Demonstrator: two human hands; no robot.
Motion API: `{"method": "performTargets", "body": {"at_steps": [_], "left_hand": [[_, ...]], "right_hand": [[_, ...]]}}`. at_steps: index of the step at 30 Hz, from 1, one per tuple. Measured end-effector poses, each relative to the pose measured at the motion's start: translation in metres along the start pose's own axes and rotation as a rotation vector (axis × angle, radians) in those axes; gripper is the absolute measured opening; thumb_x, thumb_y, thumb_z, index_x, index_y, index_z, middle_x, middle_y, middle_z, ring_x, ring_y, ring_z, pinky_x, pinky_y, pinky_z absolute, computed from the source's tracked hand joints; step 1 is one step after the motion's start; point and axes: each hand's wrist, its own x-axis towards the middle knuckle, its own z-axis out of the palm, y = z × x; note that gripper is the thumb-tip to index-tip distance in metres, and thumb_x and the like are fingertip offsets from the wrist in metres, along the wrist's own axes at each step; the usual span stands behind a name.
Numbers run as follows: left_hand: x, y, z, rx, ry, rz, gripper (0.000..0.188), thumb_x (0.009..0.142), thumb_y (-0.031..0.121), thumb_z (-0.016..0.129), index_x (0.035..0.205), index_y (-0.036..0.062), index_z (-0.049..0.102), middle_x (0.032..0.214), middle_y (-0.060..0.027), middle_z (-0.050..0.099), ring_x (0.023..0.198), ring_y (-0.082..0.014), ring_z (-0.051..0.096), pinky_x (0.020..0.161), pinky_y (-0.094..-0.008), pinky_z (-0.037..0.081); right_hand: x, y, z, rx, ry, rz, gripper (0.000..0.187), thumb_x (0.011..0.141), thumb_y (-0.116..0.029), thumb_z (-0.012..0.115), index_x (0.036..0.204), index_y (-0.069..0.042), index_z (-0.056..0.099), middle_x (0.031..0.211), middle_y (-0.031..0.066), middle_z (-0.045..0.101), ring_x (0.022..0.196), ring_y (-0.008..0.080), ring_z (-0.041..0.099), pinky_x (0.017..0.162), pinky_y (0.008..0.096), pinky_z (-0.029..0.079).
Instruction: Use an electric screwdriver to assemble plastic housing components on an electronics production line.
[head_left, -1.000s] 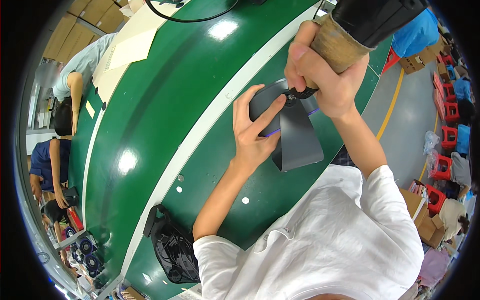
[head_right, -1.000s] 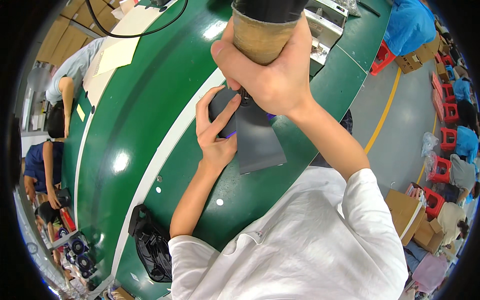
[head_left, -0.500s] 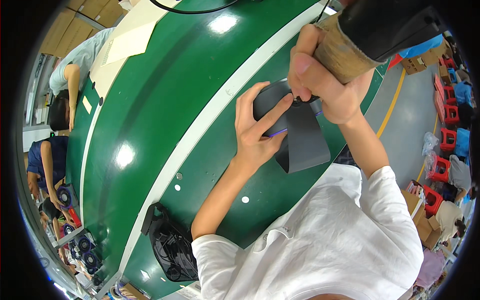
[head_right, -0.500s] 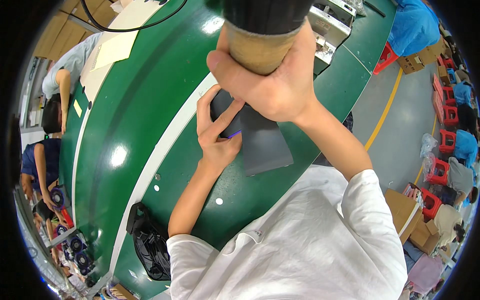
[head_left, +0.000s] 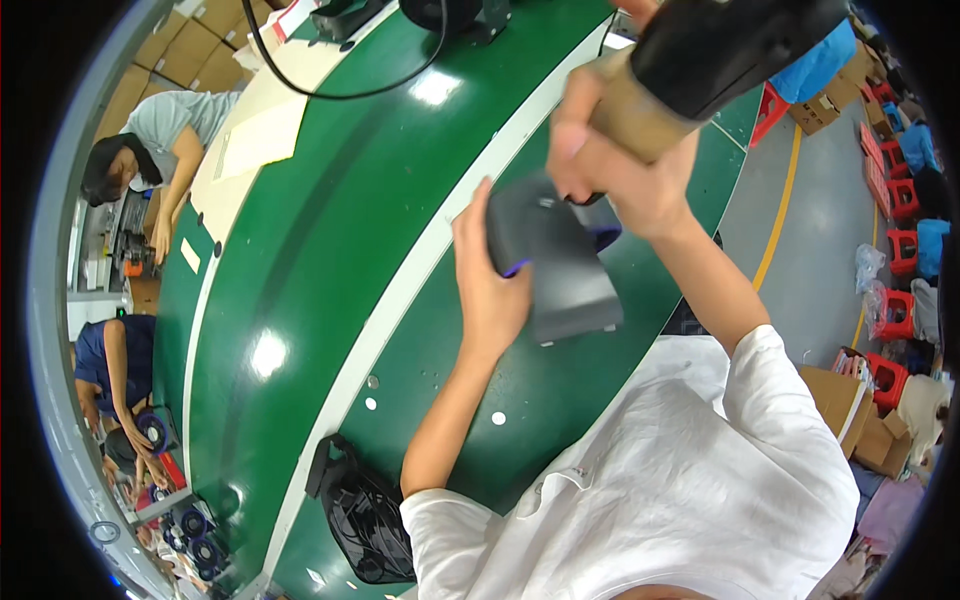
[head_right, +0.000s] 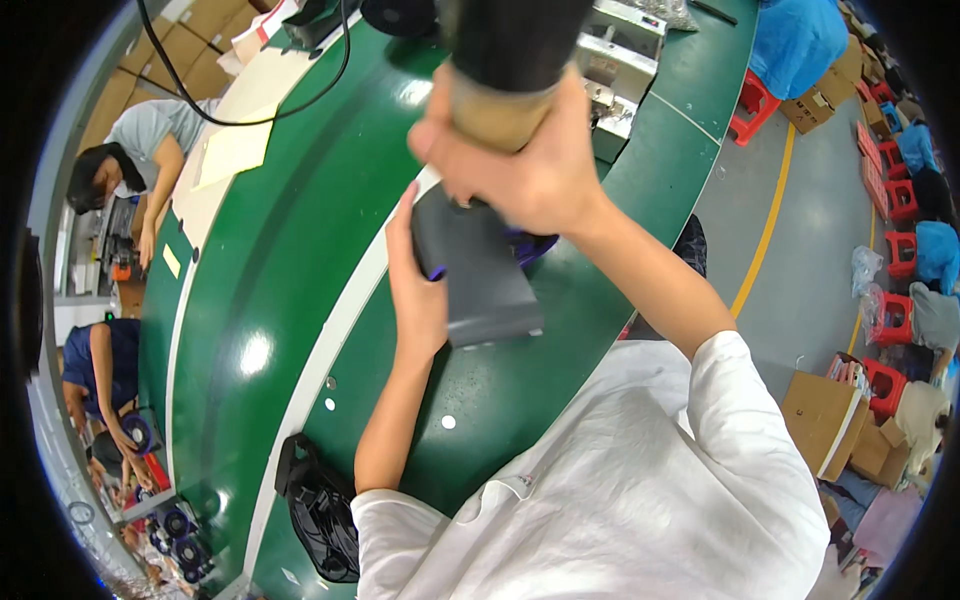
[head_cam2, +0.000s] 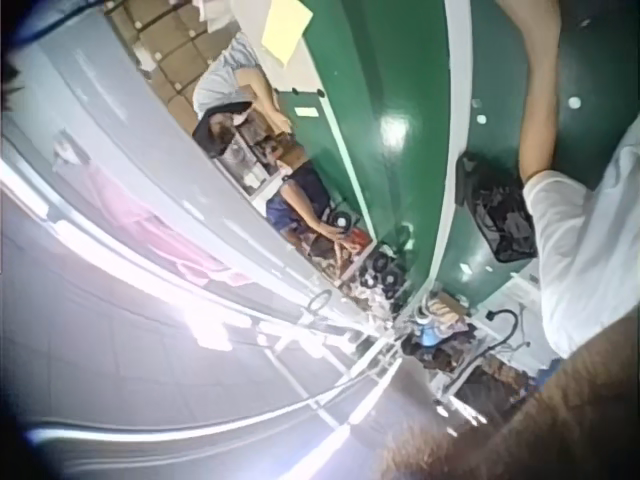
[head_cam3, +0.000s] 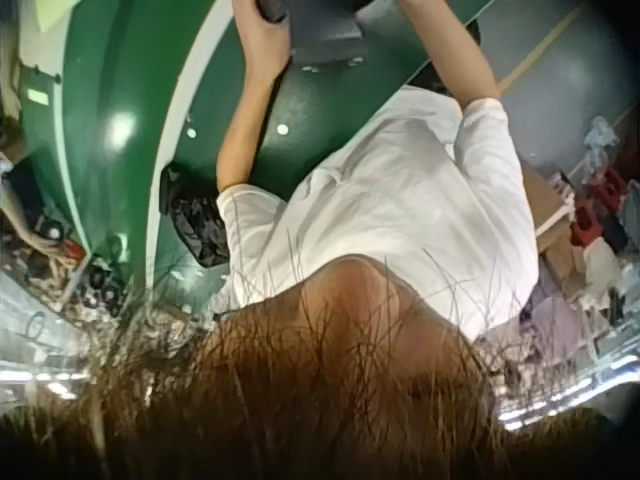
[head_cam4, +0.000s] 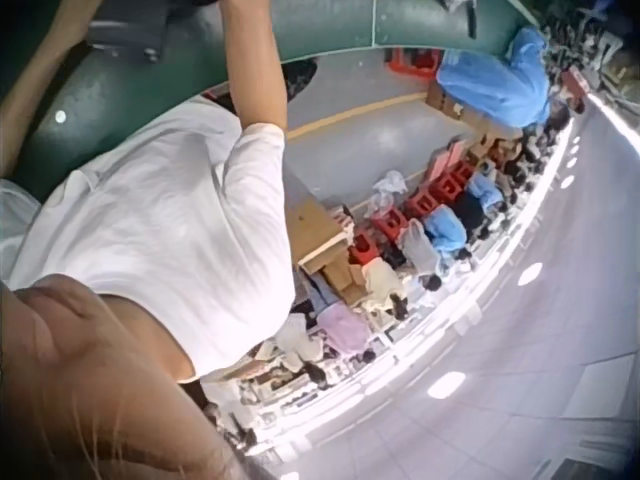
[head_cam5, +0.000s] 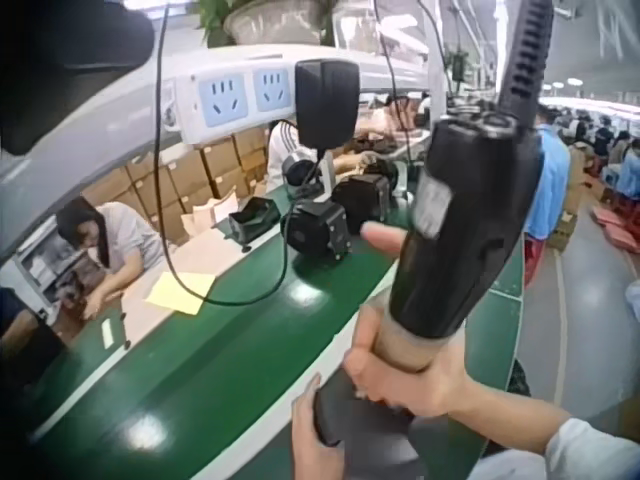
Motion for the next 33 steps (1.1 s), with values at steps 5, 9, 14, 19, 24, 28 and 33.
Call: {"method": "performTargets", "body": {"at_steps": [5, 9, 14, 19, 24, 28, 33], "left_hand": [[-0.029, -0.038, 0.004, -1.293, -0.129, -1.043, 0.05, 0.096, 0.04, 0.039, 0.133, 0.0055, 0.042, 0.127, -0.0125, 0.05, 0.112, -0.0287, 0.054, 0.097, -0.0402, 0.046], [-0.036, -0.041, 0.016, -1.626, -0.422, -1.083, 0.059, 0.096, 0.047, 0.035, 0.13, -0.001, 0.042, 0.121, -0.0184, 0.054, 0.107, -0.0349, 0.057, 0.09, -0.0443, 0.052], [-0.033, -0.046, 0.021, -1.78, -0.542, -1.159, 0.062, 0.096, 0.05, 0.032, 0.129, -0.0014, 0.042, 0.118, -0.0198, 0.055, 0.104, -0.037, 0.058, 0.088, -0.0462, 0.053], [-0.03, -0.056, 0.021, -1.769, -0.642, -1.046, 0.063, 0.097, 0.046, 0.027, 0.129, -0.0065, 0.042, 0.115, -0.0211, 0.055, 0.098, -0.0312, 0.058, 0.091, -0.047, 0.048], [-0.032, -0.058, 0.024, -1.73, -0.628, -1.078, 0.062, 0.095, 0.054, 0.032, 0.127, 0.0025, 0.045, 0.114, -0.0165, 0.057, 0.094, -0.0311, 0.058, 0.091, -0.0474, 0.047], [-0.031, -0.056, 0.024, -1.721, -0.629, -1.068, 0.062, 0.095, 0.055, 0.032, 0.125, 0.0027, 0.047, 0.113, -0.0161, 0.058, 0.093, -0.0311, 0.058, 0.09, -0.0474, 0.047], [-0.029, -0.054, 0.024, -1.671, -0.607, -1.078, 0.061, 0.095, 0.055, 0.032, 0.125, 0.0036, 0.048, 0.112, -0.0154, 0.058, 0.093, -0.031, 0.058, 0.09, -0.0471, 0.047]], "right_hand": [[0.019, 0.011, -0.065, -0.177, 0.192, -0.204, 0.06, 0.08, 0.005, 0.057, 0.133, 0.002, 0.028, 0.064, 0.0063, 0.051, 0.045, 0.0139, 0.049, 0.043, 0.0262, 0.042], [0.021, 0.054, -0.096, -0.312, 0.37, -0.335, 0.06, 0.08, 0.009, 0.058, 0.133, 0.002, 0.029, 0.067, 0.007, 0.052, 0.047, 0.014, 0.05, 0.045, 0.0262, 0.043], [0.013, 0.086, -0.096, -0.398, 0.373, -0.264, 0.056, 0.079, 0.01, 0.059, 0.128, 0.0, 0.034, 0.068, 0.0068, 0.053, 0.048, 0.0138, 0.051, 0.044, 0.0261, 0.042], [0.013, 0.081, -0.086, -0.374, 0.299, -0.072, 0.04, 0.078, 0.008, 0.059, 0.111, 0.001, 0.038, 0.068, 0.0066, 0.052, 0.047, 0.0135, 0.051, 0.043, 0.0259, 0.042], [0.017, 0.042, -0.058, -0.278, 0.253, 0.03, 0.018, 0.078, 0.001, 0.06, 0.086, 0.001, 0.044, 0.06, 0.0054, 0.048, 0.045, 0.0131, 0.049, 0.042, 0.0258, 0.041], [0.02, -0.002, -0.027, -0.09, 0.17, 0.019, 0.016, 0.079, -0.004, 0.057, 0.068, 0.001, 0.046, 0.053, 0.0046, 0.044, 0.041, 0.0126, 0.046, 0.041, 0.0261, 0.039], [0.015, -0.012, 0.0, 0.012, 0.079, -0.038, 0.017, 0.08, -0.004, 0.053, 0.065, 0.001, 0.045, 0.053, 0.0052, 0.043, 0.04, 0.0123, 0.044, 0.039, 0.0268, 0.038]]}}
